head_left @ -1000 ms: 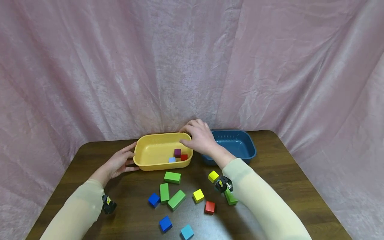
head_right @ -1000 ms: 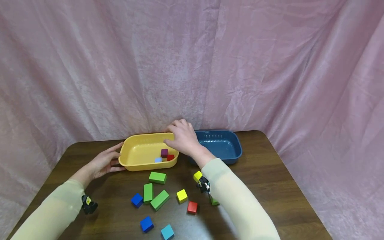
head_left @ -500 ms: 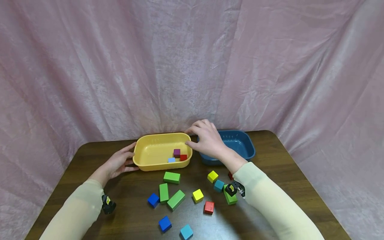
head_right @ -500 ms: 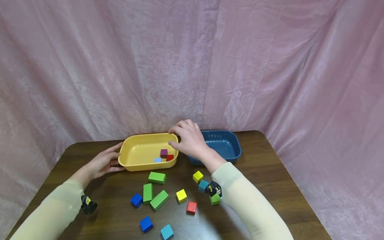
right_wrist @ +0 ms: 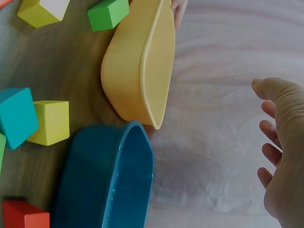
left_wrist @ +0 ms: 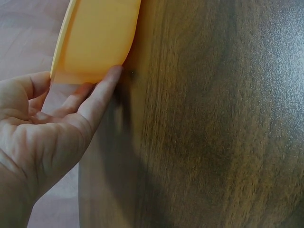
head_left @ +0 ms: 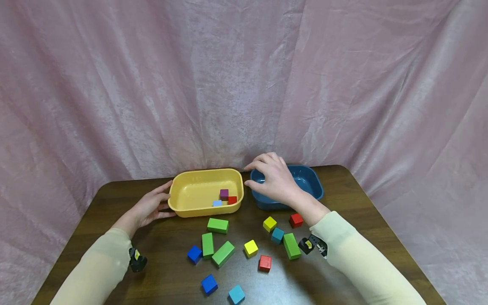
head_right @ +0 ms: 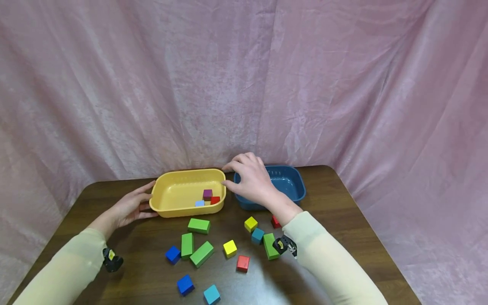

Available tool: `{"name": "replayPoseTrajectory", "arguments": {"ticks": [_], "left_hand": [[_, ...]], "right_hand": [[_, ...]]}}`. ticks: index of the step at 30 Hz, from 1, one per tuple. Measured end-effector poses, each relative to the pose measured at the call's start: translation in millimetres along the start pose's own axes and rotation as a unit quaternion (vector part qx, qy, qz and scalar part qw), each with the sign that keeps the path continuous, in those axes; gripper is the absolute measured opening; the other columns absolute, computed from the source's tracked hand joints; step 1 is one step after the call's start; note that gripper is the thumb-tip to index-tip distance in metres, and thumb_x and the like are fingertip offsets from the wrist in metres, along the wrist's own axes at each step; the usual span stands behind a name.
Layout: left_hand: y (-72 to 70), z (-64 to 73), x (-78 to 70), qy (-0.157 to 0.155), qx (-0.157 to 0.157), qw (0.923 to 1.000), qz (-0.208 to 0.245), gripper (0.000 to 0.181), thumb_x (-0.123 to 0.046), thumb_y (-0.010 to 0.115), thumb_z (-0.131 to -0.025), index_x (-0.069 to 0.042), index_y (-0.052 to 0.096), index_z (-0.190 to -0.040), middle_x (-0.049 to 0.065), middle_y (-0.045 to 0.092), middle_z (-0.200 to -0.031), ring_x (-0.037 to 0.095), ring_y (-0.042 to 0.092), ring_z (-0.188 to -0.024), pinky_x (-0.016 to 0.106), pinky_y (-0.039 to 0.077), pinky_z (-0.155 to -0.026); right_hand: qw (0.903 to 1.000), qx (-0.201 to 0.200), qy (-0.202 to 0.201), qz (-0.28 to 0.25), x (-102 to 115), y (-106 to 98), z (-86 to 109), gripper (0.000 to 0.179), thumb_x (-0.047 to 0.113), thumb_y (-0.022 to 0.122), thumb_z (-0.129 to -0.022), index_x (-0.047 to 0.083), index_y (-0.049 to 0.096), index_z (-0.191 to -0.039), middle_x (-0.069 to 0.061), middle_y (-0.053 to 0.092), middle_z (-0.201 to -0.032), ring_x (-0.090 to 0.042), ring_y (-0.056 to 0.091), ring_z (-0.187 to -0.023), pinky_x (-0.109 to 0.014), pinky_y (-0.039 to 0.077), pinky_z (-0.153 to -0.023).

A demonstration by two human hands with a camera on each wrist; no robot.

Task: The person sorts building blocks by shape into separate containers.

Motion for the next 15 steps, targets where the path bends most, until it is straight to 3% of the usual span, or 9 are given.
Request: {"name": "replayPoseTrajectory", "arguments": {"ticks": [15], "left_hand": [[1.9, 0.1, -1.6, 0.004, -0.003, 1.0000, -0.007, 0.065, -0.017, 0.041, -0.111, -0.028, 0.008, -0.166, 0.024, 0.027, -0.158, 0.030, 0.063, -0.117, 0.056, 0.051, -0.099]], "right_hand": [[0.9993, -0.006, -0.035, 0.006, 0, -15, 23.7, 0.034, 0.038, 0.082, -0.087, 0.022, 0.077, -0.116, 0.001, 0.063, -0.117, -0.023, 0.047, -0.117, -0.047, 0.040, -0.098]]}}
Point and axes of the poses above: each hand's wrist, its own z-axis away from the middle knuckle, its own y-axis out of the palm, x = y × z, the point moved 5 cm from there along -z, towards the middle knuckle
